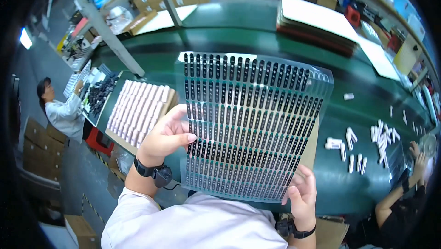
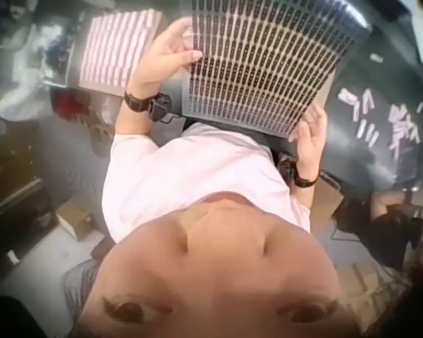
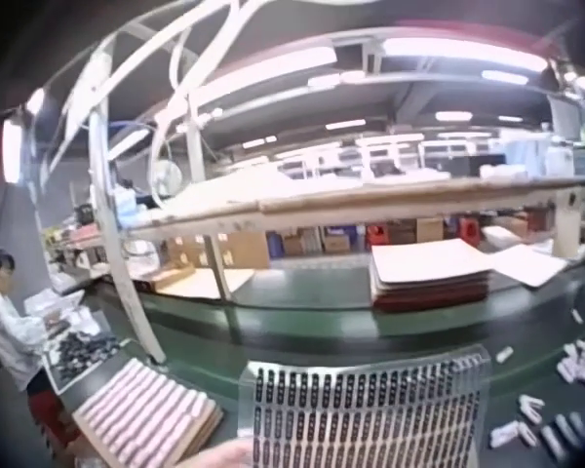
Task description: The person picks up microphones and receivers, turns them over, and presses them together before placing them on cardboard sheets. They then hold up a large plastic film of microphone covers and repeat the process of assembling and arranging the devices.
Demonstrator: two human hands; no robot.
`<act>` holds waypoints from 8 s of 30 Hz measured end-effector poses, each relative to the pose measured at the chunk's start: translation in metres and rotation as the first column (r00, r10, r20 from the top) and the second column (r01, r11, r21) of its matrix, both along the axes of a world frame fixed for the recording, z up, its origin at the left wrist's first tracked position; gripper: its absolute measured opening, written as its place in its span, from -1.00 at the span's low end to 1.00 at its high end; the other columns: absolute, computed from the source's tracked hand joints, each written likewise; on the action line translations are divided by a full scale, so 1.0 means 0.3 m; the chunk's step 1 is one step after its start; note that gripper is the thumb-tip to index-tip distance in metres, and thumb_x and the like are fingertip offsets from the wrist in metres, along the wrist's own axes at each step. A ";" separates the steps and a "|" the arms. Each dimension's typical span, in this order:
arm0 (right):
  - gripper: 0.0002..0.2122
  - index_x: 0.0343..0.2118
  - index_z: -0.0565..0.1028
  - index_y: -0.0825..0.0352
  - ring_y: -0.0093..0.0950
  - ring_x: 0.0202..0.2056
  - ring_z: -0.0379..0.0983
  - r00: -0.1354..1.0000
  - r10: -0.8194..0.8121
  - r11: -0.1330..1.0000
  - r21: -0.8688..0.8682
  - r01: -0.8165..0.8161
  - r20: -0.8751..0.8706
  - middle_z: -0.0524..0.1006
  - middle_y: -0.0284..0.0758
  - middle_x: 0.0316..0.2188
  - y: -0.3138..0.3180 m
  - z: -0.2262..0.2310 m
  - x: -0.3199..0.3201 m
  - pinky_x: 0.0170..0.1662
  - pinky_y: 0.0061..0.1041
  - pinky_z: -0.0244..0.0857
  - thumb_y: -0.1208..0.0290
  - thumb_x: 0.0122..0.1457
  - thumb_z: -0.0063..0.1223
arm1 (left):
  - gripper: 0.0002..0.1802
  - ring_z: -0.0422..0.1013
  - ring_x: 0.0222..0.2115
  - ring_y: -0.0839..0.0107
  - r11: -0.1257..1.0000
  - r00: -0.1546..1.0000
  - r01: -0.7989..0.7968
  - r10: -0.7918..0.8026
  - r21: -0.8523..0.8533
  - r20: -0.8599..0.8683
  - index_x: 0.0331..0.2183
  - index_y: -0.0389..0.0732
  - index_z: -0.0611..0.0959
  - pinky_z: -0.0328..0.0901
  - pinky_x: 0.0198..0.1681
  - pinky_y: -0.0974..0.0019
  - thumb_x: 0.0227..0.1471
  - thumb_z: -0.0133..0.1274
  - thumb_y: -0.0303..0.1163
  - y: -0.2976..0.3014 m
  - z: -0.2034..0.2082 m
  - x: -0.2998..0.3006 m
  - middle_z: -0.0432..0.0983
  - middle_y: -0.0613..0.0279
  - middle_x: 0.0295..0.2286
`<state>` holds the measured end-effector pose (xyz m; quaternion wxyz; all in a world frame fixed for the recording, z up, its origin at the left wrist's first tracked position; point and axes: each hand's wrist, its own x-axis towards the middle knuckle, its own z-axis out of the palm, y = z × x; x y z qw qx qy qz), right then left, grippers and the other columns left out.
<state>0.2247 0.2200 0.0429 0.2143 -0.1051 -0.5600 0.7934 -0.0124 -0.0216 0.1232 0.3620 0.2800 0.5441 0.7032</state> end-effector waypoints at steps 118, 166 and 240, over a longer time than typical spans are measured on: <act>-0.76 -0.23 0.39 0.37 -0.20 -0.20 0.36 0.382 -0.853 0.394 0.919 0.021 0.357 0.41 -0.16 -0.25 0.819 -0.273 0.598 -0.10 -0.42 0.25 0.62 -0.01 -0.01 | -0.77 0.42 -0.26 0.02 0.683 0.249 0.374 -0.725 -0.627 -0.642 -0.27 -0.32 0.43 0.32 -0.21 0.17 -0.05 0.00 -0.48 1.107 -0.368 0.419 0.45 -0.10 -0.31; -0.65 -0.12 0.40 0.45 -0.40 -0.27 0.45 0.984 0.141 0.788 0.588 -0.180 0.111 0.49 -0.15 -0.20 -0.017 -0.005 -0.146 -0.26 -0.48 0.32 0.60 -0.01 0.17 | -0.73 0.43 -0.49 0.35 0.991 0.768 0.055 -0.118 -0.119 -0.630 -0.31 -0.29 0.57 0.28 -0.42 0.39 -0.16 0.21 -0.56 0.243 -0.289 0.181 0.52 0.15 -0.45; -0.81 -0.30 0.45 0.40 -0.38 -0.39 0.45 0.964 0.180 0.544 0.796 -0.265 0.197 0.49 -0.24 -0.38 -0.054 0.100 -0.405 -0.32 -0.52 0.32 0.64 -0.03 0.13 | -0.57 0.37 -0.18 0.15 0.932 0.450 -0.130 -0.249 -0.338 -0.858 -0.26 -0.23 0.56 0.28 -0.15 0.16 -0.19 0.22 -0.21 0.098 -0.268 -0.030 0.44 0.14 -0.19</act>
